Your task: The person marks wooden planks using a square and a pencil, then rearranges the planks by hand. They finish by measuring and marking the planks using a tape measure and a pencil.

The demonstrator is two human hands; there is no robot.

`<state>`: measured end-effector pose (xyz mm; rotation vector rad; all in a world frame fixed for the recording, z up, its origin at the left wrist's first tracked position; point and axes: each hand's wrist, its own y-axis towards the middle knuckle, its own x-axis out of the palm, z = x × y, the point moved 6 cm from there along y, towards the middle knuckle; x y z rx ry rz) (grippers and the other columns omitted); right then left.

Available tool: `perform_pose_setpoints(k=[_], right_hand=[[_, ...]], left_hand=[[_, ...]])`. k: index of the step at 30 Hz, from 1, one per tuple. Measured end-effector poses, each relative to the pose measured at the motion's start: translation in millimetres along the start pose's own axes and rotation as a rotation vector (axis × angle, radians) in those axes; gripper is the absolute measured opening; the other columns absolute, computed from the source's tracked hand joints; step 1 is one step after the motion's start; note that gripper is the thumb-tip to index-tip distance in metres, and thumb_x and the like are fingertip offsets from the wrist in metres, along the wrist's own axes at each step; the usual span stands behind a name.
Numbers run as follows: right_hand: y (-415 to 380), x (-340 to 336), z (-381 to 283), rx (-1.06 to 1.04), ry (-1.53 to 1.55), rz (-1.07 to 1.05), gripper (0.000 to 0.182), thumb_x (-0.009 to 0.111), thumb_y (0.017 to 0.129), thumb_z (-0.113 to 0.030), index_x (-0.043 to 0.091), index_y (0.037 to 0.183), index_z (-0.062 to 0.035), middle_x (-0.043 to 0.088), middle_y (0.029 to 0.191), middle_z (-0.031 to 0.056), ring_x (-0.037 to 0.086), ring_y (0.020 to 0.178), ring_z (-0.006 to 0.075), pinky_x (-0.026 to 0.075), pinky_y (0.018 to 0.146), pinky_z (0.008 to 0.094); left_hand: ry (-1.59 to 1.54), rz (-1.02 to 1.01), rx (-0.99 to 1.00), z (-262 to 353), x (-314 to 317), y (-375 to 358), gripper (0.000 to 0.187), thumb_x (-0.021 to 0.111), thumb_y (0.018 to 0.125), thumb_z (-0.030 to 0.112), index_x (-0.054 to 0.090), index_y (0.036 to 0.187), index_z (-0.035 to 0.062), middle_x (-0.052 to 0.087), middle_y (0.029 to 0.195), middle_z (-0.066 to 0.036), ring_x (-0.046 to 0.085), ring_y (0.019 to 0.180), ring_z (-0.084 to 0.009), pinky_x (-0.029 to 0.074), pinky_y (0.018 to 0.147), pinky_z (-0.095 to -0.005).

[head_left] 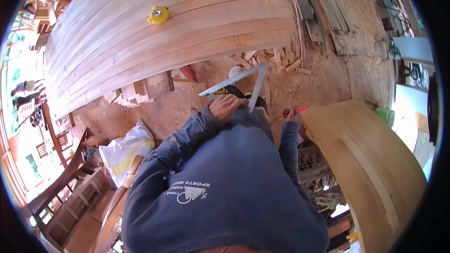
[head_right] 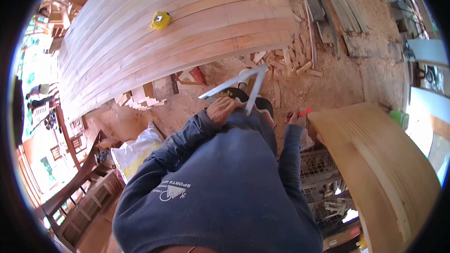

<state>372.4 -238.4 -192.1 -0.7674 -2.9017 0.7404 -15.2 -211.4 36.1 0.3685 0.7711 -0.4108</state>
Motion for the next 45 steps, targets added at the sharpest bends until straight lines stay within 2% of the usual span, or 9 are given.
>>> perform_pose_setpoints(k=[3, 8, 10, 12, 18, 27, 35, 39, 45], right_hand=[[-14.8, -2.1, 18.0, 0.051, -0.157, 0.042, 0.051, 0.063, 0.107, -0.044, 0.064, 0.074, -0.0044, 0.061, 0.063, 0.0064, 0.055, 0.047, 0.0158, 0.045, 0.046, 0.0310], [2.1, -8.6, 120.1, 0.176, -0.658, -0.176, 0.046, 0.069, 0.100, -0.051, 0.072, 0.097, -0.0043, 0.063, 0.067, 0.0106, 0.066, 0.063, 0.0261, 0.051, 0.060, 0.0412], [-6.4, -15.6, 129.0, 0.226, -1.010, -0.438, 0.051, 0.068, 0.097, -0.051, 0.070, 0.128, -0.0109, 0.073, 0.087, 0.0173, 0.073, 0.082, 0.0334, 0.056, 0.074, 0.0447], [-33.8, -19.4, 144.8, -0.600, -1.854, -0.904, 0.052, 0.062, 0.096, -0.051, 0.068, 0.135, -0.0168, 0.074, 0.111, 0.0213, 0.073, 0.101, 0.0352, 0.057, 0.088, 0.0439], [-48.6, -12.3, 129.7, -0.385, -1.670, -0.950, 0.041, 0.050, 0.103, -0.042, 0.073, 0.122, -0.0134, 0.074, 0.112, 0.0219, 0.073, 0.101, 0.0370, 0.058, 0.086, 0.0497], [-77.3, 23.7, 135.9, -0.238, -1.625, -0.627, 0.041, 0.054, 0.103, -0.044, 0.075, 0.117, -0.0117, 0.075, 0.104, 0.0222, 0.073, 0.092, 0.0375, 0.057, 0.080, 0.0494], [-149.1, 132.6, 158.9, -0.382, -1.547, -0.450, 0.042, 0.058, 0.103, -0.046, 0.076, 0.113, -0.0101, 0.075, 0.096, 0.0225, 0.073, 0.083, 0.0380, 0.057, 0.074, 0.0491], [-192.5, 190.2, 199.1, -0.672, -1.506, -0.309, 0.042, 0.059, 0.103, -0.047, 0.077, 0.110, -0.0094, 0.075, 0.092, 0.0226, 0.073, 0.079, 0.0383, 0.057, 0.071, 0.0490], [-305.4, 323.6, 123.3, -0.738, -1.140, -0.674, 0.048, 0.066, 0.101, -0.048, 0.076, 0.085, -0.0044, 0.064, 0.067, 0.0194, 0.066, 0.064, 0.0285, 0.054, 0.063, 0.0404]], left_hand=[[-0.059, -0.133, -0.095, 16.1, 14.8, -21.4, 0.032, 0.063, 0.093, 0.011, 0.061, 0.125, 0.0071, 0.067, 0.106, -0.015, 0.066, 0.106, -0.0343, 0.050, 0.096, -0.0441], [-0.144, -0.153, -0.586, 1.8, 27.9, -98.3, 0.031, 0.065, 0.097, 0.020, 0.062, 0.124, 0.0058, 0.070, 0.112, -0.022, 0.067, 0.111, -0.0414, 0.052, 0.096, -0.0488], [-0.032, -0.126, -0.760, -8.5, 23.1, -132.6, 0.030, 0.063, 0.099, 0.022, 0.062, 0.124, 0.0049, 0.071, 0.111, -0.023, 0.069, 0.108, -0.0421, 0.053, 0.094, -0.0508], [0.028, -0.070, -0.947, -41.8, 33.0, -188.7, 0.031, 0.062, 0.099, 0.027, 0.066, 0.119, 0.0033, 0.073, 0.109, -0.025, 0.071, 0.104, -0.0443, 0.056, 0.090, -0.0533], [0.013, 0.123, -1.304, -138.9, 123.2, -389.4, 0.033, 0.066, 0.095, 0.029, 0.074, 0.118, 0.0077, 0.074, 0.113, -0.026, 0.071, 0.108, -0.0433, 0.057, 0.094, -0.0509], [-0.298, 0.027, -1.851, -98.7, 170.7, -576.3, 0.060, 0.070, 0.092, 0.048, 0.071, 0.127, -0.0006, 0.073, 0.126, -0.025, 0.068, 0.122, -0.0414, 0.053, 0.106, -0.0458], [-0.618, 0.254, -1.572, -165.6, 196.2, -699.3, 0.063, 0.077, 0.085, 0.055, 0.075, 0.114, -0.0009, 0.077, 0.101, -0.024, 0.074, 0.101, -0.0416, 0.058, 0.085, -0.0474], [-0.694, 0.333, -1.668, -200.1, 172.8, -753.8, 0.029, 0.076, 0.095, 0.030, 0.075, 0.105, 0.0030, 0.075, 0.088, -0.015, 0.068, 0.074, -0.0239, 0.056, 0.069, -0.0436], [-0.475, 0.638, -1.816, -161.5, 63.0, -822.6, 0.047, 0.075, 0.084, 0.042, 0.078, 0.102, -0.0008, 0.076, 0.086, -0.023, 0.075, 0.086, -0.0364, 0.056, 0.080, -0.0466]])
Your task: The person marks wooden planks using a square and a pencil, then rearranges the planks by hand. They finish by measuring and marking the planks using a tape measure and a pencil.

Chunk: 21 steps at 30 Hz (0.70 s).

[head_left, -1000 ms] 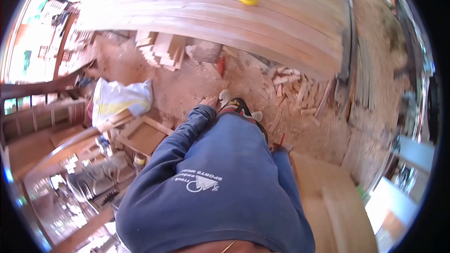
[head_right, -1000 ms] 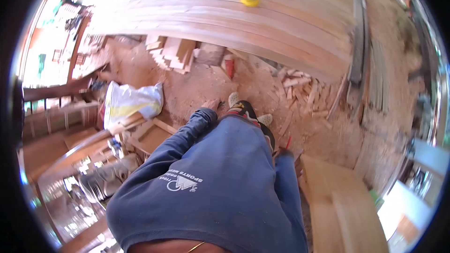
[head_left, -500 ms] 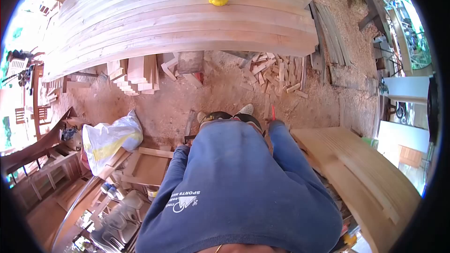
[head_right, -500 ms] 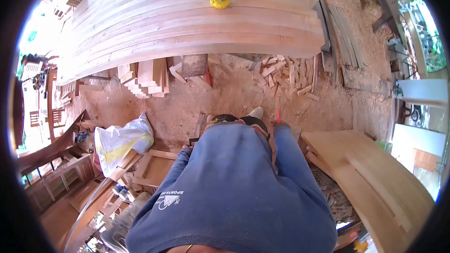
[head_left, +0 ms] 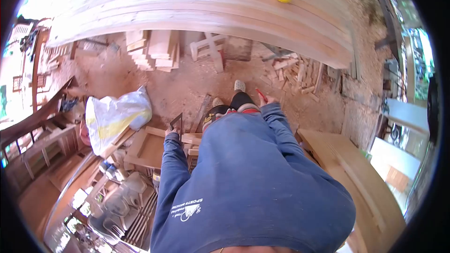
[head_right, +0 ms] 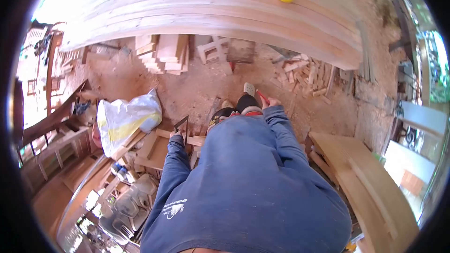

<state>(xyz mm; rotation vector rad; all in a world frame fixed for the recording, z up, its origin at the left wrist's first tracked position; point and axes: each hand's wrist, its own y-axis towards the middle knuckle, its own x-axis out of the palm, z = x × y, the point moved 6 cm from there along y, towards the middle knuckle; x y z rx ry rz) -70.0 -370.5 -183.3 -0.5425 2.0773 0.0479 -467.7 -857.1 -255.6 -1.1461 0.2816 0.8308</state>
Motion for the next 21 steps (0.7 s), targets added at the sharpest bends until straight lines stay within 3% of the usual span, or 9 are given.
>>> perform_pose_setpoints(k=[2, 5, 7, 8, 13, 16, 17, 20, 21], right_hand=[[36.1, -32.7, -71.8, -0.127, 0.087, 0.045, 0.046, 0.067, 0.101, -0.046, 0.077, 0.083, -0.0052, 0.070, 0.077, 0.0194, 0.069, 0.070, 0.0385, 0.049, 0.061, 0.0491], [115.2, -35.7, -117.0, -0.306, 0.629, 0.282, 0.048, 0.058, 0.107, -0.048, 0.078, 0.094, -0.0057, 0.072, 0.074, 0.0110, 0.065, 0.062, 0.0276, 0.047, 0.056, 0.0418], [149.6, -89.4, -204.4, -0.248, 0.883, 0.231, 0.053, 0.052, 0.110, -0.050, 0.078, 0.101, -0.0055, 0.070, 0.074, 0.0052, 0.062, 0.060, 0.0188, 0.046, 0.053, 0.0338], [166.8, -90.2, -221.3, -0.045, 0.999, 0.122, 0.055, 0.049, 0.111, -0.052, 0.078, 0.104, -0.0053, 0.068, 0.075, 0.0028, 0.060, 0.060, 0.0146, 0.045, 0.053, 0.0297], [287.9, -97.8, -337.6, -0.451, 0.941, 0.146, 0.063, 0.047, 0.109, -0.059, 0.071, 0.121, -0.0023, 0.066, 0.086, 0.0032, 0.058, 0.070, 0.0094, 0.045, 0.054, 0.0247], [316.8, -77.9, -401.0, -0.429, 0.792, 0.285, 0.049, 0.053, 0.111, -0.046, 0.066, 0.131, -0.0029, 0.067, 0.100, 0.0062, 0.061, 0.072, 0.0099, 0.051, 0.058, 0.0271], [323.9, -65.7, -409.9, -0.407, 0.768, 0.226, 0.043, 0.056, 0.111, -0.036, 0.062, 0.138, -0.0038, 0.066, 0.113, 0.0107, 0.065, 0.081, 0.0166, 0.057, 0.069, 0.0330], [341.8, -42.0, -428.0, -0.743, 0.343, 0.549, 0.040, 0.059, 0.109, -0.028, 0.061, 0.141, -0.0045, 0.068, 0.114, 0.0142, 0.067, 0.094, 0.0252, 0.057, 0.081, 0.0383], [344.8, -34.9, -428.3, -0.735, 0.330, 0.500, 0.044, 0.062, 0.107, -0.029, 0.059, 0.143, -0.0036, 0.067, 0.114, 0.0168, 0.065, 0.099, 0.0304, 0.055, 0.084, 0.0408]], left_hand=[[-0.027, 0.132, -0.156, -53.1, -2.3, 18.5, 0.035, 0.076, 0.090, 0.035, 0.078, 0.099, 0.0011, 0.072, 0.078, -0.013, 0.068, 0.070, -0.0280, 0.054, 0.065, -0.0454], [-0.297, 0.109, -0.241, -53.6, 2.7, -10.3, 0.023, 0.071, 0.093, 0.021, 0.076, 0.100, -0.0006, 0.070, 0.079, -0.014, 0.068, 0.070, -0.0282, 0.057, 0.066, -0.0433], [-0.636, 0.171, -0.470, -91.0, 30.2, -10.1, 0.009, 0.072, 0.090, 0.008, 0.072, 0.094, -0.0005, 0.066, 0.078, -0.014, 0.067, 0.071, -0.0277, 0.060, 0.069, -0.0416], [-0.924, 0.189, -0.433, -119.7, 55.3, 0.3, 0.031, 0.073, 0.097, 0.031, 0.075, 0.085, 0.0021, 0.069, 0.071, -0.008, 0.062, 0.057, -0.0211, 0.049, 0.050, -0.0378], [-0.797, 0.193, -0.501, -75.6, 61.7, -50.9, 0.025, 0.073, 0.099, 0.029, 0.075, 0.100, 0.0040, 0.070, 0.076, -0.006, 0.061, 0.058, -0.0171, 0.049, 0.052, -0.0342], [-0.656, 0.107, -0.447, -49.6, 59.8, -50.9, 0.021, 0.071, 0.100, 0.023, 0.072, 0.107, 0.0036, 0.071, 0.079, -0.008, 0.063, 0.061, -0.0181, 0.051, 0.055, -0.0349], [-0.624, 0.094, -0.418, -38.0, 53.3, -42.7, 0.020, 0.070, 0.100, 0.021, 0.072, 0.109, 0.0034, 0.072, 0.080, -0.009, 0.064, 0.062, -0.0184, 0.051, 0.056, -0.0351], [-0.588, 0.080, -0.349, -10.2, 27.5, -2.5, 0.019, 0.068, 0.101, 0.015, 0.069, 0.116, 0.0030, 0.073, 0.083, -0.010, 0.066, 0.065, -0.0194, 0.053, 0.059, -0.0357], [-0.630, 0.080, -0.368, -2.1, 15.7, 14.5, 0.020, 0.067, 0.101, 0.014, 0.069, 0.118, 0.0029, 0.073, 0.084, -0.011, 0.066, 0.067, -0.0197, 0.054, 0.060, -0.0359]])
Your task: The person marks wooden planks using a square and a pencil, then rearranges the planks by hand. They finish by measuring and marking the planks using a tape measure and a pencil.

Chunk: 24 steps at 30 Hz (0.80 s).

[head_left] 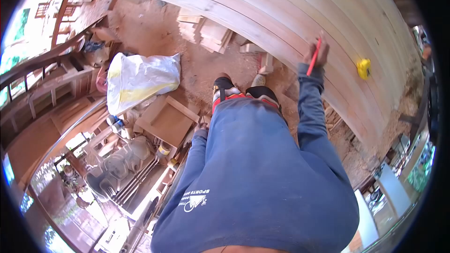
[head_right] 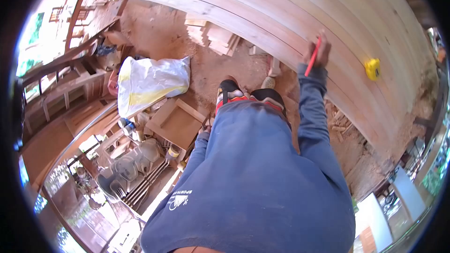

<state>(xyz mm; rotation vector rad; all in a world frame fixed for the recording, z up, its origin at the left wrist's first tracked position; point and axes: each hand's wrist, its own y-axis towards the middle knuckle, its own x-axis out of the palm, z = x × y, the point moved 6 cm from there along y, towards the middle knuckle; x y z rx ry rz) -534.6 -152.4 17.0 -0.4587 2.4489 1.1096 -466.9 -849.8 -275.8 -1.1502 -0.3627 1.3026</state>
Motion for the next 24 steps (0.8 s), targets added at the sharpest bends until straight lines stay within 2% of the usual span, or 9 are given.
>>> perform_pose_setpoints(k=[4, 7, 8, 9, 14, 16, 18, 20, 24], right_hand=[[-9.6, 18.8, 16.6, -0.208, -0.117, -0.127, 0.048, 0.066, 0.104, -0.022, 0.056, 0.146, 0.0004, 0.067, 0.125, 0.0196, 0.064, 0.113, 0.0357, 0.054, 0.094, 0.0430], [-45.5, 30.8, 64.4, 0.561, 0.278, -0.152, 0.050, 0.064, 0.101, -0.011, 0.054, 0.148, 0.0017, 0.059, 0.145, 0.0222, 0.056, 0.136, 0.0365, 0.052, 0.105, 0.0430], [-36.2, 29.4, 24.6, 0.446, 0.128, -0.217, 0.050, 0.063, 0.102, -0.012, 0.054, 0.149, 0.0014, 0.056, 0.149, 0.0221, 0.053, 0.140, 0.0366, 0.051, 0.107, 0.0430], [-28.5, 34.4, -3.2, 0.408, 0.046, -0.224, 0.051, 0.062, 0.102, -0.013, 0.052, 0.150, 0.0011, 0.054, 0.152, 0.0221, 0.051, 0.143, 0.0367, 0.051, 0.109, 0.0434], [-7.0, 127.6, -52.4, -0.041, -0.509, -0.314, 0.051, 0.062, 0.103, -0.018, 0.052, 0.151, -0.0009, 0.055, 0.152, 0.0241, 0.052, 0.143, 0.0392, 0.047, 0.114, 0.0472], [6.4, 207.0, -127.6, 0.033, -0.602, -0.288, 0.049, 0.063, 0.103, -0.020, 0.056, 0.148, -0.0019, 0.058, 0.150, 0.0249, 0.055, 0.139, 0.0408, 0.047, 0.115, 0.0484], [-16.3, 301.3, -48.8, 0.807, 0.672, 0.281, 0.045, 0.066, 0.102, -0.024, 0.063, 0.142, -0.0044, 0.060, 0.147, 0.0252, 0.056, 0.138, 0.0418, 0.046, 0.115, 0.0491], [35.7, 391.3, -203.9, 0.159, -0.367, -0.231, 0.049, 0.068, 0.100, -0.029, 0.061, 0.143, -0.0062, 0.059, 0.148, 0.0257, 0.055, 0.140, 0.0403, 0.046, 0.115, 0.0490], [62.9, 514.0, -273.8, 0.182, -0.400, -0.200, 0.049, 0.070, 0.099, -0.033, 0.063, 0.142, -0.0090, 0.062, 0.144, 0.0250, 0.060, 0.135, 0.0398, 0.048, 0.112, 0.0492]], left_hand=[[0.065, 0.015, 0.025, 85.4, -24.2, 70.9, 0.020, 0.059, 0.105, 0.017, 0.067, 0.120, 0.0054, 0.072, 0.082, -0.014, 0.065, 0.061, -0.0238, 0.051, 0.052, -0.0397], [0.306, 0.238, 0.096, 207.2, -115.9, 128.6, 0.029, 0.059, 0.105, 0.031, 0.072, 0.114, 0.0062, 0.076, 0.089, -0.019, 0.074, 0.078, -0.0273, 0.058, 0.066, -0.0451], [0.605, 0.405, 0.180, 246.9, -162.0, 180.0, 0.032, 0.056, 0.107, 0.034, 0.074, 0.110, 0.0070, 0.077, 0.094, -0.021, 0.077, 0.082, -0.0235, 0.058, 0.068, -0.0427], [-0.045, 0.213, 0.213, 216.7, -195.2, 300.5, 0.029, 0.058, 0.108, 0.036, 0.069, 0.115, 0.0096, 0.075, 0.088, -0.014, 0.068, 0.074, -0.0240, 0.054, 0.064, -0.0429], [0.067, 0.291, 0.522, 428.7, -321.7, 335.8, 0.024, 0.052, 0.110, 0.020, 0.067, 0.120, 0.0041, 0.074, 0.069, -0.010, 0.068, 0.058, -0.0211, 0.053, 0.058, -0.0354], [0.139, 0.236, 0.565, 431.6, -334.8, 391.0, 0.024, 0.053, 0.109, 0.019, 0.067, 0.121, 0.0035, 0.075, 0.075, -0.013, 0.070, 0.061, -0.0234, 0.055, 0.059, -0.0371], [0.116, 0.023, 0.513, 438.1, -332.8, 429.4, 0.025, 0.056, 0.106, 0.017, 0.068, 0.124, 0.0042, 0.077, 0.082, -0.015, 0.074, 0.069, -0.0261, 0.057, 0.063, -0.0397], [0.065, -0.133, 0.405, 393.5, -336.1, 443.4, 0.028, 0.059, 0.099, 0.011, 0.068, 0.124, 0.0034, 0.077, 0.087, -0.018, 0.077, 0.074, -0.0278, 0.059, 0.066, -0.0405], [-0.180, -0.140, 0.280, 374.0, -371.8, 405.2, 0.041, 0.047, 0.085, -0.007, 0.066, 0.120, 0.0002, 0.068, 0.097, -0.013, 0.075, 0.079, -0.0289, 0.061, 0.066, -0.0428]])
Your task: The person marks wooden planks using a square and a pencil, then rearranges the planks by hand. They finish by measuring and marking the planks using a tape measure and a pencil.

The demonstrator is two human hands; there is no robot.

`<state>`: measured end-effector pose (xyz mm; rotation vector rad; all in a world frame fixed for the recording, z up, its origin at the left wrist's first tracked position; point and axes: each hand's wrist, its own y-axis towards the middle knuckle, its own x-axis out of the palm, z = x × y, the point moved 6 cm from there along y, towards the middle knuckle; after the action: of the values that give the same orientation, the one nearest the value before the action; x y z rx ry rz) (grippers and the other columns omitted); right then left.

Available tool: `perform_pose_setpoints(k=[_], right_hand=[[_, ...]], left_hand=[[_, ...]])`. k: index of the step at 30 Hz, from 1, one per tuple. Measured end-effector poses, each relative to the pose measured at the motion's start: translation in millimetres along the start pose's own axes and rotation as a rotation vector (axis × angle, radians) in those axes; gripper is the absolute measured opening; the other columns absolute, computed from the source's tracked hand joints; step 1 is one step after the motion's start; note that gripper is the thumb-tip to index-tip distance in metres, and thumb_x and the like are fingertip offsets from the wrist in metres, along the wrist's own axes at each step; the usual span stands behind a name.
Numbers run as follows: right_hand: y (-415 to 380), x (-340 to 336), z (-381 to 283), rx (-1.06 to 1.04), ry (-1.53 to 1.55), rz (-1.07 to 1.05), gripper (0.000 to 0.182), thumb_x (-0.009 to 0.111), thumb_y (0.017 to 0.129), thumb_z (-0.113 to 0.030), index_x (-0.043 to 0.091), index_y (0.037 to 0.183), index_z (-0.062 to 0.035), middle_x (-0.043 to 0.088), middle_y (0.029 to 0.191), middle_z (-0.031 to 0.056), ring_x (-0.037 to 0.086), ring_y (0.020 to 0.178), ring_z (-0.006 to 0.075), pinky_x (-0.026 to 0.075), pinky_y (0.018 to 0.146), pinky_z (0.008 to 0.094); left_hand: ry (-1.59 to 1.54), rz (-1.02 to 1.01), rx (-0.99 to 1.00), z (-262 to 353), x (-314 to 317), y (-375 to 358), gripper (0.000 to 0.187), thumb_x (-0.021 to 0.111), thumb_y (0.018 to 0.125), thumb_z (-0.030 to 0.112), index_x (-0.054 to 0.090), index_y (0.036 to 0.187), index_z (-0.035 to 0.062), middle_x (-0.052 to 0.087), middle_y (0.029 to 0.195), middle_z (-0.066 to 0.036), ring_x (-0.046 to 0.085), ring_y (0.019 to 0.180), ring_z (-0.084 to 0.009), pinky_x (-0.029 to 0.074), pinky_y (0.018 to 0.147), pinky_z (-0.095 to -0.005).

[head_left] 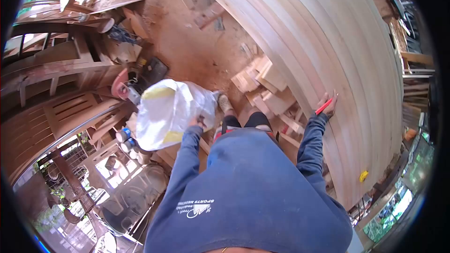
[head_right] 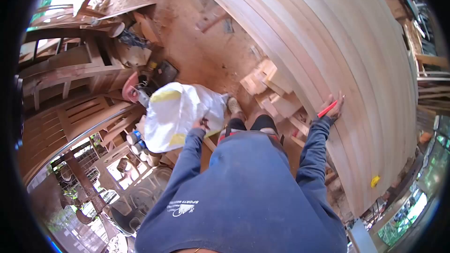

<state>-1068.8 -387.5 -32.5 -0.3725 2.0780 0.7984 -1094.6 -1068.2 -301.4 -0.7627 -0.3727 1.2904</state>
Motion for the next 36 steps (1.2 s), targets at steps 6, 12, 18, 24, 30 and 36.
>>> perform_pose_setpoints(k=[6, 12, 18, 24, 30, 36], right_hand=[[-2.4, 6.9, -11.2, -0.132, -0.048, 0.140, 0.042, 0.069, 0.098, -0.028, 0.069, 0.135, -0.0096, 0.070, 0.134, 0.0232, 0.067, 0.125, 0.0402, 0.052, 0.107, 0.0512], [1.3, 6.3, -24.5, -0.044, -0.104, 0.107, 0.039, 0.066, 0.099, -0.023, 0.069, 0.134, -0.0053, 0.068, 0.135, 0.0252, 0.065, 0.128, 0.0404, 0.051, 0.110, 0.0498], [-3.8, 1.1, -42.2, 0.142, -0.166, 0.113, 0.040, 0.063, 0.102, -0.021, 0.065, 0.138, -0.0057, 0.062, 0.143, 0.0263, 0.060, 0.134, 0.0408, 0.049, 0.113, 0.0478], [-5.4, -1.2, -34.6, 0.498, -0.316, 0.084, 0.043, 0.061, 0.105, -0.029, 0.060, 0.142, -0.0075, 0.059, 0.148, 0.0244, 0.058, 0.136, 0.0400, 0.049, 0.112, 0.0452], [17.6, 30.7, -65.9, 0.710, -0.407, 0.172, 0.054, 0.070, 0.100, -0.037, 0.058, 0.144, -0.0087, 0.060, 0.147, 0.0235, 0.060, 0.135, 0.0378, 0.050, 0.111, 0.0447], [21.2, 83.2, -120.5, 0.603, -0.347, 0.234, 0.055, 0.073, 0.099, -0.036, 0.059, 0.142, -0.0046, 0.066, 0.133, 0.0185, 0.068, 0.115, 0.0313, 0.056, 0.100, 0.0401]], left_hand=[[0.187, 0.146, -0.248, 14.4, -80.6, -40.0, 0.025, 0.055, 0.107, 0.017, 0.068, 0.125, 0.0048, 0.077, 0.073, -0.009, 0.074, 0.075, -0.0173, 0.055, 0.075, -0.0316], [0.172, 0.065, -0.167, 107.5, -90.5, 21.3, 0.027, 0.055, 0.106, 0.018, 0.068, 0.126, 0.0056, 0.078, 0.075, -0.009, 0.071, 0.074, -0.0159, 0.053, 0.077, -0.0304], [0.123, 0.004, -0.116, 194.9, -100.8, 157.1, 0.028, 0.057, 0.109, 0.026, 0.065, 0.131, 0.0105, 0.078, 0.086, -0.011, 0.060, 0.060, -0.0162, 0.049, 0.060, -0.0332], [0.073, 0.009, 0.016, 302.4, -212.6, 286.8, 0.049, 0.046, 0.083, -0.013, 0.067, 0.123, 0.0050, 0.073, 0.096, -0.013, 0.069, 0.079, -0.0183, 0.059, 0.067, -0.0335], [-0.100, 0.153, -0.088, 423.5, -343.3, 385.9, 0.029, 0.054, 0.111, 0.026, 0.056, 0.134, 0.0087, 0.073, 0.087, -0.017, 0.066, 0.053, -0.0237, 0.052, 0.045, -0.0339], [-0.179, 0.041, -0.062, 494.0, -349.0, 470.2, 0.030, 0.063, 0.107, 0.036, 0.060, 0.117, 0.0071, 0.065, 0.073, -0.010, 0.055, 0.049, -0.0185, 0.047, 0.045, -0.0356]])
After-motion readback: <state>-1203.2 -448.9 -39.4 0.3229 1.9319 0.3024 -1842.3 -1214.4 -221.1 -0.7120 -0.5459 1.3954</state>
